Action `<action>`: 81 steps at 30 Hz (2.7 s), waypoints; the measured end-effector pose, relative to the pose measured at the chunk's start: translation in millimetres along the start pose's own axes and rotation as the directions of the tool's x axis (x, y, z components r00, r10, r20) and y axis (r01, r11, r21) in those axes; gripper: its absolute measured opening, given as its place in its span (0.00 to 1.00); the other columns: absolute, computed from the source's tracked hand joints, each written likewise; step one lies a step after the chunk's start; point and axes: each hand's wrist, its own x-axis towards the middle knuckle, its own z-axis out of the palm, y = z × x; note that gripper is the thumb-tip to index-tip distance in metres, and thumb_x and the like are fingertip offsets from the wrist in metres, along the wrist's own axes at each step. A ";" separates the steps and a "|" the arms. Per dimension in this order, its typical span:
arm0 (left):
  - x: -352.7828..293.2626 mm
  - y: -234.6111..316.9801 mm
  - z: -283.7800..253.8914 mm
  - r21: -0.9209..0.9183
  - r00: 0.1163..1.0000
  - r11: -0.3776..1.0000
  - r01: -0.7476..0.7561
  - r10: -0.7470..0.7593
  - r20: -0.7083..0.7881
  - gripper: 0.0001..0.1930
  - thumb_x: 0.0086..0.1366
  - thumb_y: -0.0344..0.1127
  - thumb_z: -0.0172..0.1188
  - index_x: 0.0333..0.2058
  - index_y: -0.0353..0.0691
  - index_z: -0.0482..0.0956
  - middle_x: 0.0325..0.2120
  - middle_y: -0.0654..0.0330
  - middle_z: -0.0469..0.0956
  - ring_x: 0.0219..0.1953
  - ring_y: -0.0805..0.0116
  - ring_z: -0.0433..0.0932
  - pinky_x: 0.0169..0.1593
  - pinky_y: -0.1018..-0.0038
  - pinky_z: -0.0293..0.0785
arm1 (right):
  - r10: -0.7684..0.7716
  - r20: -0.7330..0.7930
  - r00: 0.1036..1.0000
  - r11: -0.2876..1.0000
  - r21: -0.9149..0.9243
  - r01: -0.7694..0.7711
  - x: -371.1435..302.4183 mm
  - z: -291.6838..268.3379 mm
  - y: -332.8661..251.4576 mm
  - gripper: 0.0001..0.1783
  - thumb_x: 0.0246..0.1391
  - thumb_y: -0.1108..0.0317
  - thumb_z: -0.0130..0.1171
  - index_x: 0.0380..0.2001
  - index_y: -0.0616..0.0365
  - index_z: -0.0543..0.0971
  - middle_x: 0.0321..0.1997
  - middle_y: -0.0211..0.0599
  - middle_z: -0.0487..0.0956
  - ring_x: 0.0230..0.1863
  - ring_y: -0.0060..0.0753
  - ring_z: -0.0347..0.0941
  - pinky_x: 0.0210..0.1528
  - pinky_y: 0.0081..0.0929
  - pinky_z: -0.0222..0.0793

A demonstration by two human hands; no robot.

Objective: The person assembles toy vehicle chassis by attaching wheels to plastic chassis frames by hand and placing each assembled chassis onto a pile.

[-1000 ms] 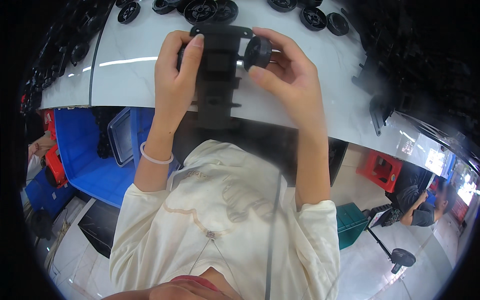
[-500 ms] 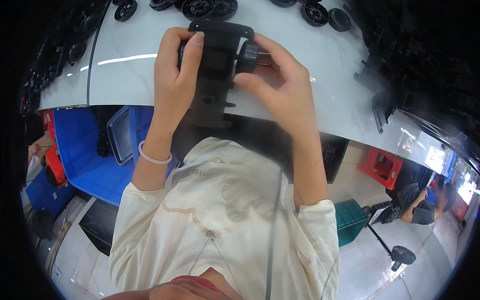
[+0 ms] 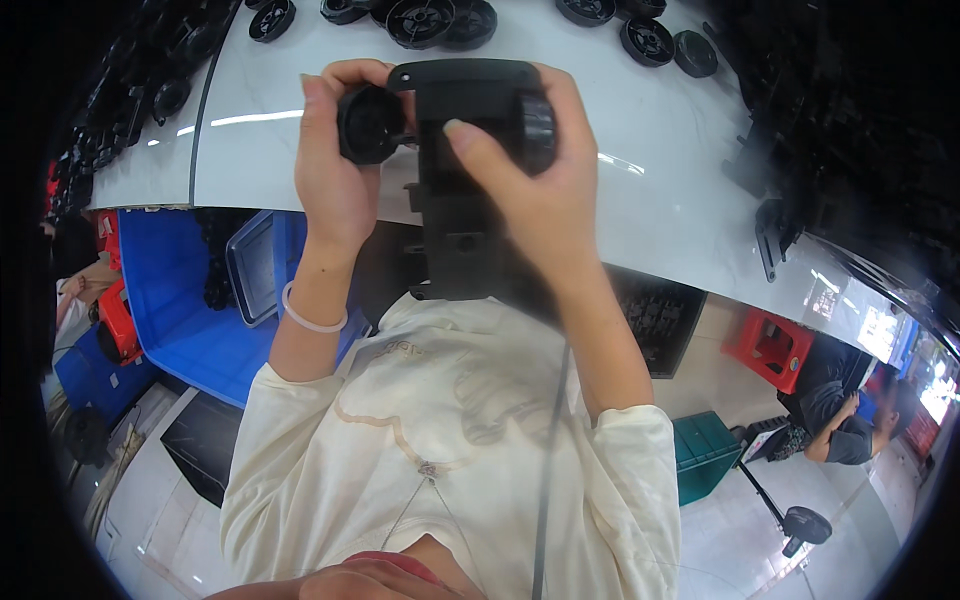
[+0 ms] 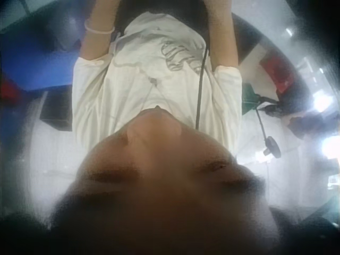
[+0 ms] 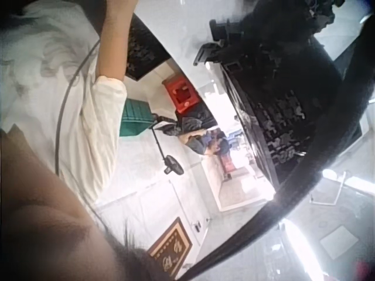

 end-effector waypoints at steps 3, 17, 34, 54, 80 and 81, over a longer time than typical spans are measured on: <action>-0.5 0.6 -1.9 -0.012 0.994 0.997 -0.075 0.076 0.079 0.22 0.74 0.52 0.34 0.40 0.38 0.69 0.32 0.63 0.73 0.36 0.77 0.70 0.41 0.80 0.66 | 0.015 -0.044 0.999 1.000 0.003 -0.015 -4.7 0.4 -0.8 0.23 0.47 0.71 0.66 0.46 0.61 0.69 0.38 0.31 0.76 0.39 0.21 0.72 0.43 0.20 0.70; -17.8 34.6 0.2 -0.031 0.892 0.974 0.225 -0.193 0.410 0.45 0.67 0.68 0.24 0.55 0.28 0.70 0.50 0.51 0.74 0.52 0.62 0.72 0.59 0.68 0.64 | -0.139 0.267 0.954 0.948 -0.242 0.206 -21.2 -11.3 -26.7 0.50 0.48 0.25 0.48 0.53 0.64 0.66 0.47 0.48 0.75 0.47 0.46 0.76 0.49 0.33 0.70; 23.6 38.8 26.4 -0.146 0.700 0.937 -0.316 0.335 0.631 0.26 0.71 0.45 0.32 0.48 0.29 0.73 0.40 0.46 0.77 0.46 0.51 0.75 0.48 0.66 0.72 | -0.377 0.428 0.822 0.922 0.087 0.377 18.3 -10.3 -50.4 0.19 0.60 0.57 0.45 0.39 0.65 0.71 0.39 0.39 0.75 0.40 0.40 0.73 0.48 0.29 0.66; 153.0 56.4 -71.5 0.851 0.902 0.387 -0.355 0.380 0.204 0.12 0.71 0.32 0.46 0.46 0.38 0.77 0.37 0.61 0.79 0.37 0.74 0.76 0.41 0.79 0.71 | -0.415 0.301 0.858 0.245 -0.872 0.425 178.7 -87.3 -28.0 0.15 0.50 0.77 0.54 0.43 0.59 0.76 0.42 0.46 0.78 0.43 0.52 0.74 0.46 0.35 0.71; 19.0 -18.2 35.1 0.386 0.969 0.890 -0.241 0.242 0.048 0.18 0.74 0.43 0.35 0.35 0.36 0.68 0.35 0.61 0.69 0.38 0.74 0.64 0.49 0.80 0.59 | 0.109 -0.034 0.993 0.970 0.223 -0.099 29.8 -86.8 -5.2 0.19 0.62 0.59 0.48 0.52 0.56 0.69 0.46 0.34 0.72 0.48 0.27 0.69 0.53 0.27 0.65; 17.6 -24.4 42.3 0.310 0.975 0.924 -0.221 0.219 0.042 0.18 0.74 0.44 0.36 0.36 0.37 0.68 0.36 0.62 0.68 0.39 0.74 0.64 0.51 0.79 0.59 | 0.159 -0.046 0.986 0.958 0.248 -0.143 27.4 -81.2 -5.9 0.20 0.62 0.58 0.47 0.53 0.56 0.68 0.47 0.33 0.72 0.48 0.28 0.69 0.53 0.27 0.65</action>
